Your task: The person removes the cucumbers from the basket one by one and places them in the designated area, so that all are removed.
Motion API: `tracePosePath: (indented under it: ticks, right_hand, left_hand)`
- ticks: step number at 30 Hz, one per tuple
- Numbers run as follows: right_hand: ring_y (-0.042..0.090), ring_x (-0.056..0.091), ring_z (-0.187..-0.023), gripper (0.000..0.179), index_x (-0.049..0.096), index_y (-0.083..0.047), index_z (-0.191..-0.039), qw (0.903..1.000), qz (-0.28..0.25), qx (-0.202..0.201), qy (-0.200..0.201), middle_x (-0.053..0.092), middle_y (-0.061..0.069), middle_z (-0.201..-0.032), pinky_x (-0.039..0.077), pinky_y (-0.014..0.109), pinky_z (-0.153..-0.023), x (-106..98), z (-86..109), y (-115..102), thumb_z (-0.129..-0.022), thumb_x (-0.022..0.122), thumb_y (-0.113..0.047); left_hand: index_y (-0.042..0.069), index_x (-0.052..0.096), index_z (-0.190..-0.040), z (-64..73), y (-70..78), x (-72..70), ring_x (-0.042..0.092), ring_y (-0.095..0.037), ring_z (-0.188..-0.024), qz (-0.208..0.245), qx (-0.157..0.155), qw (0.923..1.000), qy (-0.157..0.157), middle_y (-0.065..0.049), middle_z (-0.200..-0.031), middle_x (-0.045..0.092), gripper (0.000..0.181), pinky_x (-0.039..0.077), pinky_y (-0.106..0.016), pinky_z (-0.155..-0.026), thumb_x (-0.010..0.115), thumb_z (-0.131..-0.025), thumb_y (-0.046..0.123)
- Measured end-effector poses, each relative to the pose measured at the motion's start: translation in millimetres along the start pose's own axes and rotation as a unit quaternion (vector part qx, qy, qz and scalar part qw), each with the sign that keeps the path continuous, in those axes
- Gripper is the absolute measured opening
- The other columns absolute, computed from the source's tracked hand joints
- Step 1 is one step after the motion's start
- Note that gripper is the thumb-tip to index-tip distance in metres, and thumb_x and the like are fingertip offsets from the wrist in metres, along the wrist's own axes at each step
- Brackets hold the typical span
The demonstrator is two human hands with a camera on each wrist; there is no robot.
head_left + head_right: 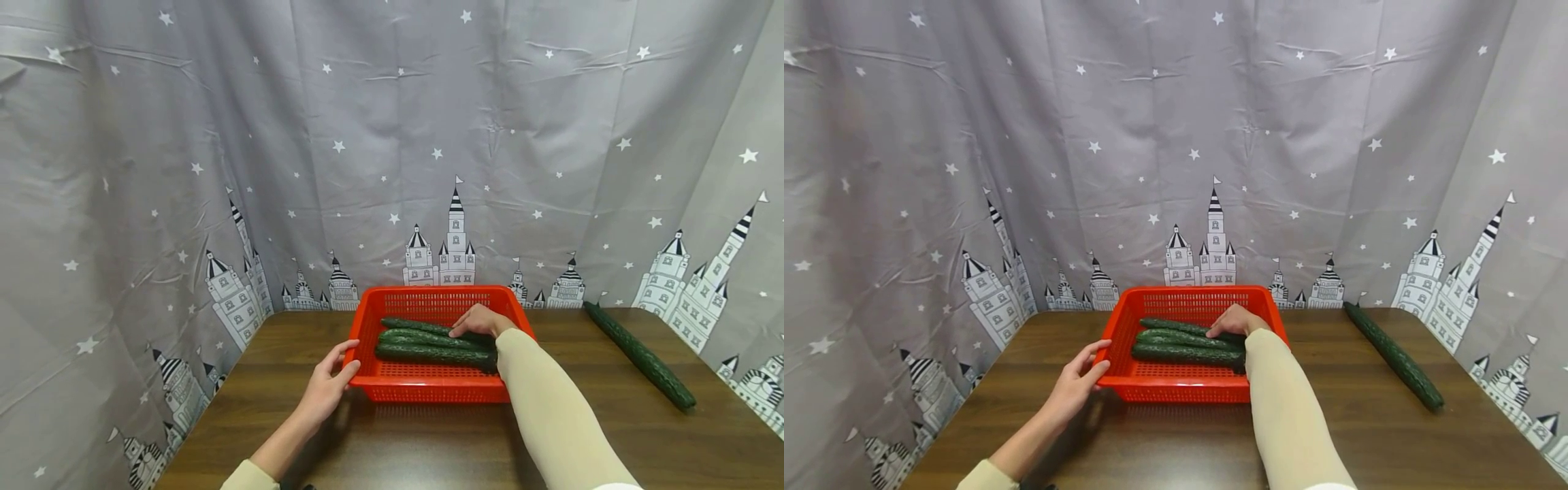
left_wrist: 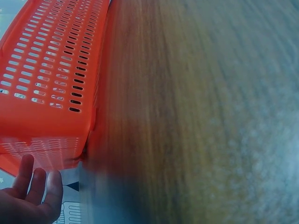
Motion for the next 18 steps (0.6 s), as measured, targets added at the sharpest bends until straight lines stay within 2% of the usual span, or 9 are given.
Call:
tracePosePath:
  ticks: [7, 12, 18]
  right_hand:
    - [0.023, 0.067, -0.108, 0.027, 0.08, -0.002, -0.1, 0.9999, -0.005, -0.016, -0.001, 0.077, 0.011, -0.103, 0.055, 0.036, -0.089, 0, 2.3, -3, -0.08, 0.083, -0.02]
    - [0.022, 0.069, -0.105, 0.025, 0.08, -0.001, -0.099, 0.9992, 0.008, -0.039, -0.006, 0.077, 0.011, -0.101, 0.055, 0.037, -0.09, -3, 2.2, -9, -0.081, 0.083, -0.018]
    - [0.018, 0.069, -0.102, 0.023, 0.081, -0.002, -0.097, 0.9989, 0.003, -0.044, -0.015, 0.078, 0.009, -0.098, 0.055, 0.034, -0.089, -6, 1.7, -13, -0.081, 0.083, -0.019]
  left_hand:
    - [0.019, 0.058, -0.139, 1.2, 1.7, 0.8, 0.06, -0.02, -0.088, 0.001, -0.003, 1.0, -0.005, -0.016, -0.114, 0.063, 0.041, 0.054, -0.036, -0.075, 0.064, -0.098, 0.017]
    - [0.019, 0.058, -0.138, 1.3, 2.6, 0.1, 0.06, -0.02, -0.089, 0.005, -0.003, 1.0, -0.004, -0.016, -0.115, 0.063, 0.04, 0.054, -0.038, -0.076, 0.064, -0.099, 0.016]
    - [0.02, 0.058, -0.139, 1.6, 1.2, -1.4, 0.06, -0.02, -0.09, 0.004, -0.006, 1.0, -0.004, -0.016, -0.117, 0.063, 0.04, 0.053, -0.037, -0.076, 0.064, -0.099, 0.017]
Point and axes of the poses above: each hand's wrist, its own z-axis away from the middle knuckle, its own x-axis out of the palm, y = z × x, the point moved 3 cm from there along -z, towards the middle knuckle
